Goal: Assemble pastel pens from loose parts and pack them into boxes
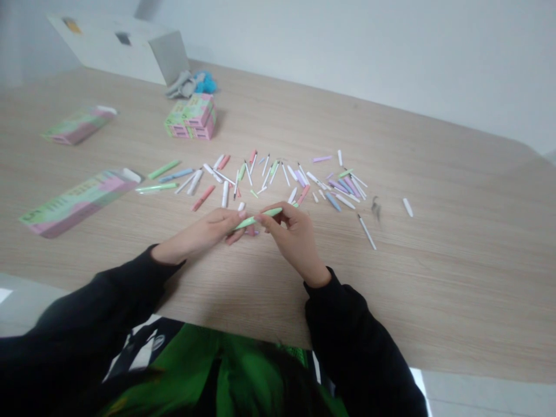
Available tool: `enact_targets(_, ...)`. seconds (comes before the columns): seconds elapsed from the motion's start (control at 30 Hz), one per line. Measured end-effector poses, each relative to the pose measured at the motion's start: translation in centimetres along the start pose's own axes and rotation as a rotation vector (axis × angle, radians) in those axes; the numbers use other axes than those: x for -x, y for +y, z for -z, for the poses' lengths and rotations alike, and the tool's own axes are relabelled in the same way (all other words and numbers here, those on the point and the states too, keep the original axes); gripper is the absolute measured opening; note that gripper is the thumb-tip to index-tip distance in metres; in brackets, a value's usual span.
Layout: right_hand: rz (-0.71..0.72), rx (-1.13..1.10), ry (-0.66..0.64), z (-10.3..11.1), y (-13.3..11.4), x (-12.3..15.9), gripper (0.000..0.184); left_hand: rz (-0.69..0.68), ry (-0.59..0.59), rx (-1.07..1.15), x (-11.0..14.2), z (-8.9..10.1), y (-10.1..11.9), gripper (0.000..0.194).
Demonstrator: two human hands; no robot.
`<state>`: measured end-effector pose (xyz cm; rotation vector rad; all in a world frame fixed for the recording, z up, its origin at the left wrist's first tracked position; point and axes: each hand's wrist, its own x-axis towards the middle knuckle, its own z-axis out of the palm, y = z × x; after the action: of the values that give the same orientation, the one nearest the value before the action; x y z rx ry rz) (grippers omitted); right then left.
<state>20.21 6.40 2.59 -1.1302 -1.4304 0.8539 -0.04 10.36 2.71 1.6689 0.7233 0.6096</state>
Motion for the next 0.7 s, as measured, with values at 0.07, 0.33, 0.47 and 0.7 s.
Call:
enact_targets(0.07, -0.002, -0.002, 0.008, 0.0, -0.1, 0.1, 0.017, -0.044, 0.04, -0.04, -0.1, 0.0, 0.1, 0.053)
enact_targets(0.33, 0.005, -0.07, 0.08, -0.4, -0.7, 0.1, 0.012, -0.18, 0.221, -0.144, 0.1, -0.5, 0.5, 0.02)
enact_targets(0.47, 0.001, -0.094, 0.068, -0.4, -1.3, 0.0, 0.016, -0.105, -0.035, 0.057, 0.2, -0.4, 0.2, 0.037)
enact_targets(0.7, -0.004, -0.162, 0.132, -0.7, -1.4, 0.1, 0.013, -0.203, 0.137, -0.136, 0.0, -0.7, -0.1, 0.034)
